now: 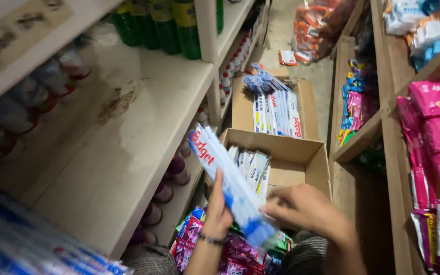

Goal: The person sits on the floor and repeatedly takes packages of Budget detergent from a cardboard box. They place the detergent packages onto a shelf next to other similar items. The person also handles and arranges other colorful packaged goods on their lap.

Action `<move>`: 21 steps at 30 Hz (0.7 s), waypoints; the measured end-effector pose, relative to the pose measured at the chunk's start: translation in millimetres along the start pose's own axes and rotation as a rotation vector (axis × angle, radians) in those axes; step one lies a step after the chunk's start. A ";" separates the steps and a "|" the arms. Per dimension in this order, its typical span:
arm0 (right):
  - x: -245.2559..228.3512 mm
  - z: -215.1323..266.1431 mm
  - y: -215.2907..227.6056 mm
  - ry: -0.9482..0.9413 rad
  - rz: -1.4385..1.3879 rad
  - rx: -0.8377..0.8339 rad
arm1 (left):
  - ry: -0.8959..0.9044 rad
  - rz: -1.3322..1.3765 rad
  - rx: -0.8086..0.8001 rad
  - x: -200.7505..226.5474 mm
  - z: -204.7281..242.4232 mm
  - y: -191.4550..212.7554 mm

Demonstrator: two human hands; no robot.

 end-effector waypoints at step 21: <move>-42.4 -39.9 -167.1 0.187 -1.477 0.035 | -0.425 -0.651 0.337 0.4 143.1 50.7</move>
Point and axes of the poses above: each hand's wrist, its own z-axis away from the middle knuckle, its own y-axis out of the back of the hand, x = y × z, the point moved 8 cm from there along -z, towards the middle knuckle, and after that the axes turned 6 degrees about -z, right-handed, at the moved point
